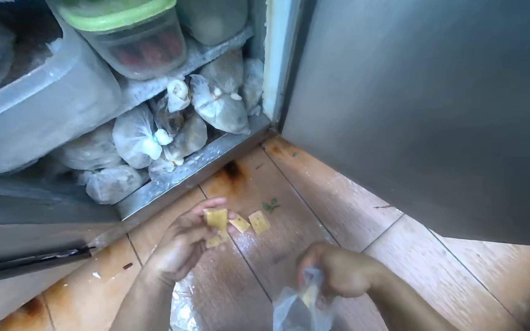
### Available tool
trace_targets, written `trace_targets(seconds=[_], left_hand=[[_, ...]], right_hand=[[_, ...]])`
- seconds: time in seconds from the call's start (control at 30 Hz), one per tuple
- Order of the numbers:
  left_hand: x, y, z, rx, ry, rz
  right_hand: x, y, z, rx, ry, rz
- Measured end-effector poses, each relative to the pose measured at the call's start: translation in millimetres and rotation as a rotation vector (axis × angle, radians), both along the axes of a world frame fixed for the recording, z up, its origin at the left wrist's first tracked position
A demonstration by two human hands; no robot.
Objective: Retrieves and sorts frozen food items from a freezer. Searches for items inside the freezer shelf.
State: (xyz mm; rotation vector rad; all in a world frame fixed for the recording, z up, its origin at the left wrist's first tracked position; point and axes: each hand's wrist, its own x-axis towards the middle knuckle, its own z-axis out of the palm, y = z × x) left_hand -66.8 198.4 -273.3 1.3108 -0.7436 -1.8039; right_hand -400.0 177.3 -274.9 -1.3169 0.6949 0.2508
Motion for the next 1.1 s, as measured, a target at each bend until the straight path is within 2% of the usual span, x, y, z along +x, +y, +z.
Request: trace_targets(seconds=[0.07, 0.13, 0.27, 0.4, 0.5, 0.67, 0.87, 0.93, 1.0, 1.1], left_hand=[[1.8, -3.0, -13.2, 0.146, -0.402, 0.084], [6.7, -1.3, -45.3, 0.287, -0.624, 0.066], [2.4, 19.9, -102.8, 0.568, -0.531, 0.107], [-11.5, 42.2, -143.0, 0.68, -0.488, 0.233], [-20.4, 47.9, -155.8, 0.673, -0.557, 0.301], [-18.5, 44.8, -166.8, 0.562, -0.759, 0.251], [-23.6, 41.7, -176.6, 0.528, -0.647, 0.337], [-26.1, 44.5, -176.8, 0.54, -0.751, 0.305], [-31.4, 45.2, -172.0, 0.544, -0.944, 0.211], [-53.2, 43.6, -162.9, 0.386, -1.19, 0.033]], right_hand=[[-1.3, 1.0, -1.2, 0.014, -0.016, -0.01], [-3.2, 1.9, -1.2, 0.014, -0.024, -0.021], [-8.8, 3.9, -2.9, 0.0, -0.034, -0.027], [-13.7, 6.7, -2.1, 0.016, 0.002, -0.05], [-16.7, 8.5, -2.1, 0.034, 0.006, -0.063], [-16.3, 9.7, -0.6, 0.055, 0.009, -0.059], [-14.5, 9.1, 1.4, 0.066, -0.002, -0.063], [-15.5, 9.6, -0.2, 0.067, -0.02, -0.076], [-16.4, 9.3, -1.8, 0.066, -0.03, -0.09], [-20.4, 10.7, -3.1, 0.078, -0.017, -0.111]])
